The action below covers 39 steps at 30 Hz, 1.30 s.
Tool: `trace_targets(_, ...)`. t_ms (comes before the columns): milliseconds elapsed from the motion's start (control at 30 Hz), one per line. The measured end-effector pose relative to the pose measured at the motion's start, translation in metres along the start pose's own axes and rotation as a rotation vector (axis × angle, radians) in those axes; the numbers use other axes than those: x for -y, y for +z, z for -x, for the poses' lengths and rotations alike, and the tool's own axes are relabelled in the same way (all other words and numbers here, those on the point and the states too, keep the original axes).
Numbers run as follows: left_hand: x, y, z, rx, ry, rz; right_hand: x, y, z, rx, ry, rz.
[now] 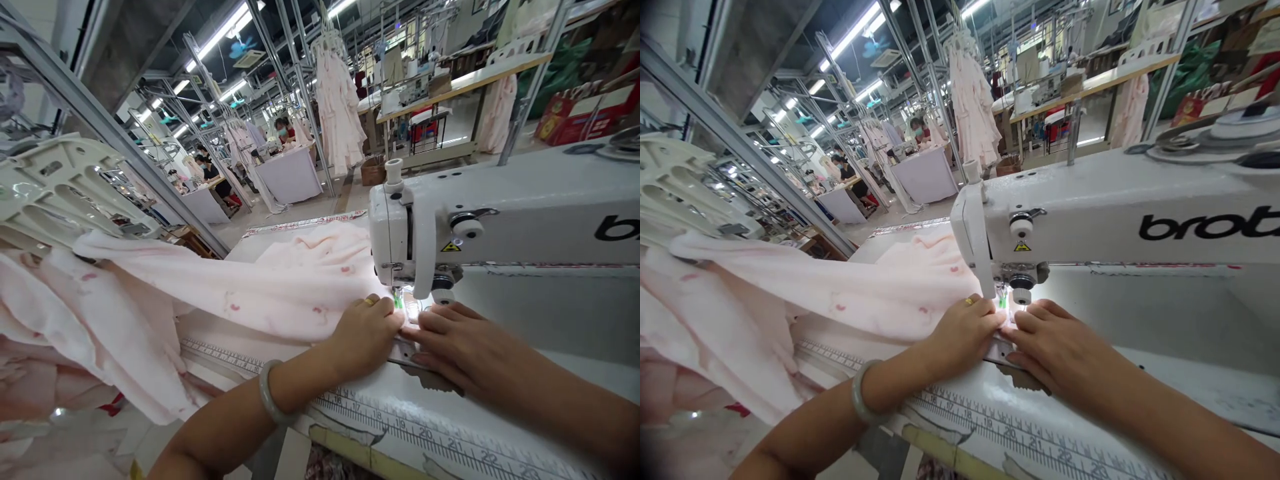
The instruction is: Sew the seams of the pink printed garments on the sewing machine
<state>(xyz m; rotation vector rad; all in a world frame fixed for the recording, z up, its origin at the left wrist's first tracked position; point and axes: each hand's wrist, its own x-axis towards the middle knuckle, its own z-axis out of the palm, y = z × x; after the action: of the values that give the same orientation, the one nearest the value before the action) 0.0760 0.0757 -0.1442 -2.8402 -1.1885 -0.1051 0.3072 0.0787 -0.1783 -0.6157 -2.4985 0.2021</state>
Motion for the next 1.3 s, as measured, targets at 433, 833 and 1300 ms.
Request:
trace_targets(433,0.006,0.012,0.016,-0.231,0.016,0.025,-0.004,-0.009,0.0,0.13,0.081,-0.146)
trace_targets(833,0.002,0.012,0.015,-0.28,0.058,0.119,0.001,-0.007,0.002,0.173,0.121,-0.202)
trace_targets(1300,0.011,0.022,0.006,-0.365,0.145,0.17,0.003,-0.01,-0.002,0.166,0.17,-0.262)
